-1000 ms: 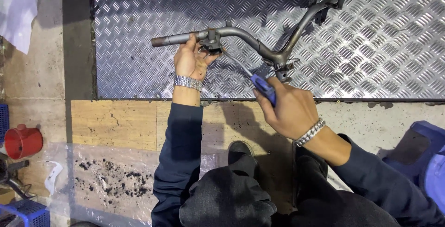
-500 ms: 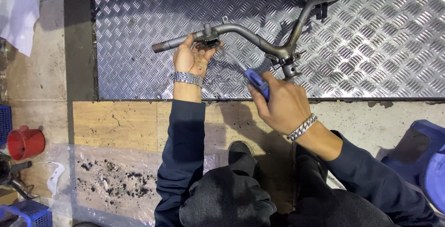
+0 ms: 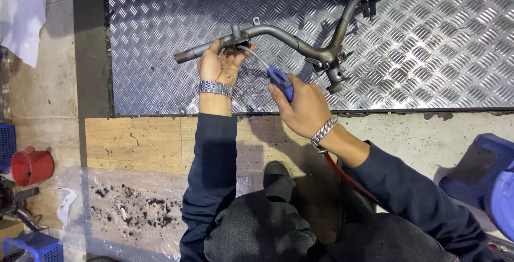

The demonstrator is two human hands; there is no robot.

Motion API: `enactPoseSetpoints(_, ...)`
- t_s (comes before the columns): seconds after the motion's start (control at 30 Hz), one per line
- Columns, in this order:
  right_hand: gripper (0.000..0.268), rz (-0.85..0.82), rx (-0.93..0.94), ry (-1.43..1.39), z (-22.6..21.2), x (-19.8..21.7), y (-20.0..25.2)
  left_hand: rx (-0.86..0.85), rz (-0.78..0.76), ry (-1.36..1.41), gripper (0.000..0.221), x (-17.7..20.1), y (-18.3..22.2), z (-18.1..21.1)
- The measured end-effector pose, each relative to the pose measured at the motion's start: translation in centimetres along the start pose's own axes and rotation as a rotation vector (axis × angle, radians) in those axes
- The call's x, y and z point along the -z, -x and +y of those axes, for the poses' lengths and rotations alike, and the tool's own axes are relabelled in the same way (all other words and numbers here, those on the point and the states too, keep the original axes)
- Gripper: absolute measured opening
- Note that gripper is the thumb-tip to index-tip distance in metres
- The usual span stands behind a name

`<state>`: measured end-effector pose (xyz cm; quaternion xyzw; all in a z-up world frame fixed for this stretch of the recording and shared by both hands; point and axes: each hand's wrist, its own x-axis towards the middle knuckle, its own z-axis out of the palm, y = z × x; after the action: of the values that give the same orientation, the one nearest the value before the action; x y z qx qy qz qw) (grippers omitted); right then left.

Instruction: Cleaning a metal motorcycle pipe assembly using a pneumatic air duster to remove debris.

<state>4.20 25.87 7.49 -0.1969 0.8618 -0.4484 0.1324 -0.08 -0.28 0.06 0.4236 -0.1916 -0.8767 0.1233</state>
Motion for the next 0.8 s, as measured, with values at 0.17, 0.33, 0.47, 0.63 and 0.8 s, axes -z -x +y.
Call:
enactPoseSetpoints(0.17, 0.044, 0.021, 0.086, 0.113, 1.2, -0.7, 0.0, -0.009, 0.000, 0.008, 0.031, -0.9, 0.5, -0.4)
enactPoseSetpoints(0.33, 0.038, 0.031, 0.173, 0.379, 1.8, -0.3, 0.3, 0.005, 0.020, 0.041, 0.032, -1.5, 0.4, -1.3)
enactPoseSetpoints(0.47, 0.036, -0.064, 0.128, 0.379, 2.4, 1.1, -0.6, 0.024, -0.014, 0.053, 0.031, -1.0, -0.4, -2.0)
enactPoseSetpoints(0.63, 0.039, -0.083, 0.187, 0.464, 2.3, 1.5, -0.4, 0.023, 0.026, 0.066, 0.033, 0.7, -3.2, -3.1)
enactPoseSetpoints(0.8, 0.039, 0.003, 0.176, 0.465, 5.4, -0.1, 0.7, 0.030, 0.045, 0.102, 0.035, 0.3, -2.3, -4.0)
